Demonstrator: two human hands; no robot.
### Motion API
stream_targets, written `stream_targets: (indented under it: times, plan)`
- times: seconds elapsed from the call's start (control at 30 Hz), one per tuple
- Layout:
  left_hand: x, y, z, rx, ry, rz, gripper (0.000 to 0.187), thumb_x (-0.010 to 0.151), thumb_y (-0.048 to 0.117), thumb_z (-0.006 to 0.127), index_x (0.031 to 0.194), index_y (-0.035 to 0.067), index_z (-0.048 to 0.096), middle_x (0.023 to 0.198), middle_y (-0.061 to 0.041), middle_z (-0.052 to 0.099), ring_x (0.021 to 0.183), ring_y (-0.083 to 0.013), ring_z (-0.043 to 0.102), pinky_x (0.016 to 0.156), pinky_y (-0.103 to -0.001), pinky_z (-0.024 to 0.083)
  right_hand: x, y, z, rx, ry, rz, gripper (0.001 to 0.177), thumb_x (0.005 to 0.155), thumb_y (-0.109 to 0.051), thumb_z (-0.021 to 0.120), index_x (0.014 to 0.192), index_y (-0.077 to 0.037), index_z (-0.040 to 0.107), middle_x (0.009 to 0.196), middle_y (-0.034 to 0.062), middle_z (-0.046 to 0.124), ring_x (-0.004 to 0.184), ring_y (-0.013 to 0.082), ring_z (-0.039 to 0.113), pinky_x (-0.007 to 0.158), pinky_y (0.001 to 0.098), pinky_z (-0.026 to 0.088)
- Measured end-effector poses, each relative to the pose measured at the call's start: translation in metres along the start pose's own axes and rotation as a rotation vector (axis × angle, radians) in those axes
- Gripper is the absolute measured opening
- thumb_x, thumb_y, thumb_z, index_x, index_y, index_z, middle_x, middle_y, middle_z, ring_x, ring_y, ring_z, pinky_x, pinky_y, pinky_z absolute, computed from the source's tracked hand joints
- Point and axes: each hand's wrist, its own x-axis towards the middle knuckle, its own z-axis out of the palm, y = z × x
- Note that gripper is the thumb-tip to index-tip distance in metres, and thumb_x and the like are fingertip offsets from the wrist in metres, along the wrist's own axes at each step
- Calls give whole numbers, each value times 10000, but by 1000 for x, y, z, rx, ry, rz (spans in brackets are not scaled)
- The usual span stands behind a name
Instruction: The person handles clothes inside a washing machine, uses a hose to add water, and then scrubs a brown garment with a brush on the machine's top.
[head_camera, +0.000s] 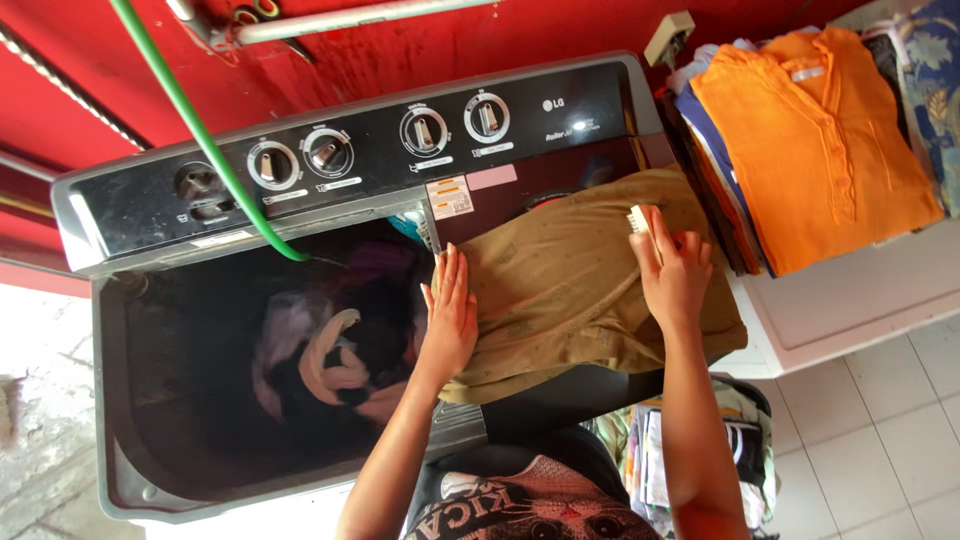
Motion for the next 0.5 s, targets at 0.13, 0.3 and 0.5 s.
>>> stream_targets:
  times: [0.13,0.3,0.5]
  plan:
    - [-4,10,8,69,25,-17,627,1056,219,498,1610,66,246,1714,-102,151,1600,-321,81,1234,-621,103,5,-34,-32,67,6,-29,418,1087,-310,681,1500,-290,621,1010,134,517,994,353,520,906,487,465]
    - [-2,13,12,215,61,-33,605,1081,179,410,1636,39,212,1737,-107,129,1608,-305,86,1242,-620,80,-63,-132,-41,291,-20,-356,420,889,-307,730,1305,-253,697,1067,92,581,840,267,601,700,424,514]
    - [-2,11,15,373,51,-20,621,1070,206,405,1628,34,197,1732,-107,122,1598,-291,98,1227,-629,88,-24,-42,-31,402,-132,-156,312,891,-351,776,1134,-155,765,1095,103,628,991,281,622,853,414,492]
